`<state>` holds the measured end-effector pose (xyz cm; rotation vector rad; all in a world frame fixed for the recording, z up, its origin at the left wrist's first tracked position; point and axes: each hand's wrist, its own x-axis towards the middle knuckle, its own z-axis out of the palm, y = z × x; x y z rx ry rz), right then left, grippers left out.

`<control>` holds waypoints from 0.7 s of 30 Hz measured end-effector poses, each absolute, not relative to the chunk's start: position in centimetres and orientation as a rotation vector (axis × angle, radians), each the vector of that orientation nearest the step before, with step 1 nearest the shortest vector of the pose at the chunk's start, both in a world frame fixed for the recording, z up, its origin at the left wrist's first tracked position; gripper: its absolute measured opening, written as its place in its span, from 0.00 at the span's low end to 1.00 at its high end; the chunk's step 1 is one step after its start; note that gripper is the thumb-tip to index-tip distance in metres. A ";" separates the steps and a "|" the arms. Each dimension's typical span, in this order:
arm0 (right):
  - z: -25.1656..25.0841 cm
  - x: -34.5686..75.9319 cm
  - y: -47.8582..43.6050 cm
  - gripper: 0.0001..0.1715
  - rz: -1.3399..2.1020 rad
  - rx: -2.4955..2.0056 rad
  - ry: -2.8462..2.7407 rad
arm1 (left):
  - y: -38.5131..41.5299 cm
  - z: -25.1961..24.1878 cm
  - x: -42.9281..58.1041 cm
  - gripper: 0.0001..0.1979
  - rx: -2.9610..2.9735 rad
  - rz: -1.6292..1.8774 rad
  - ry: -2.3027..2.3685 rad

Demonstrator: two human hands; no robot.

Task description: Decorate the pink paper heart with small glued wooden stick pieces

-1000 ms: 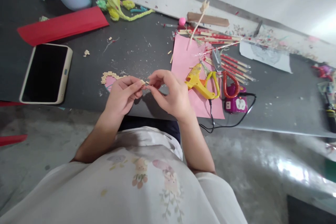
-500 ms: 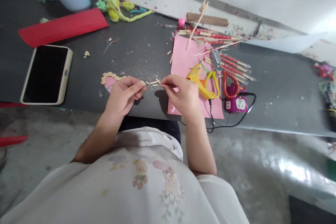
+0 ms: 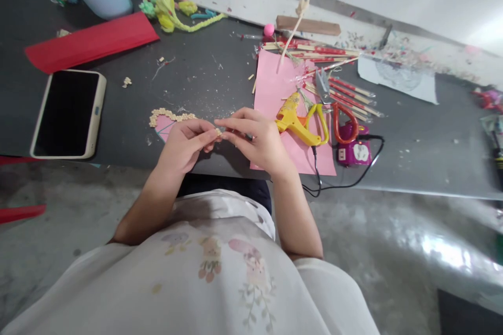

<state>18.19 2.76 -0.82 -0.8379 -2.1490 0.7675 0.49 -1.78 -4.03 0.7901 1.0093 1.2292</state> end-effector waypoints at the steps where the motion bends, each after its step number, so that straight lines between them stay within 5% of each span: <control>1: -0.8 18.2 2.9 0.11 0.791 -0.819 -2.152 | -1.8 -4.0 0.5 0.14 0.801 1.222 1.003; 21: -1.3 18.0 2.8 0.07 0.649 -0.655 -2.128 | -1.8 -4.0 0.3 0.15 0.804 1.220 0.928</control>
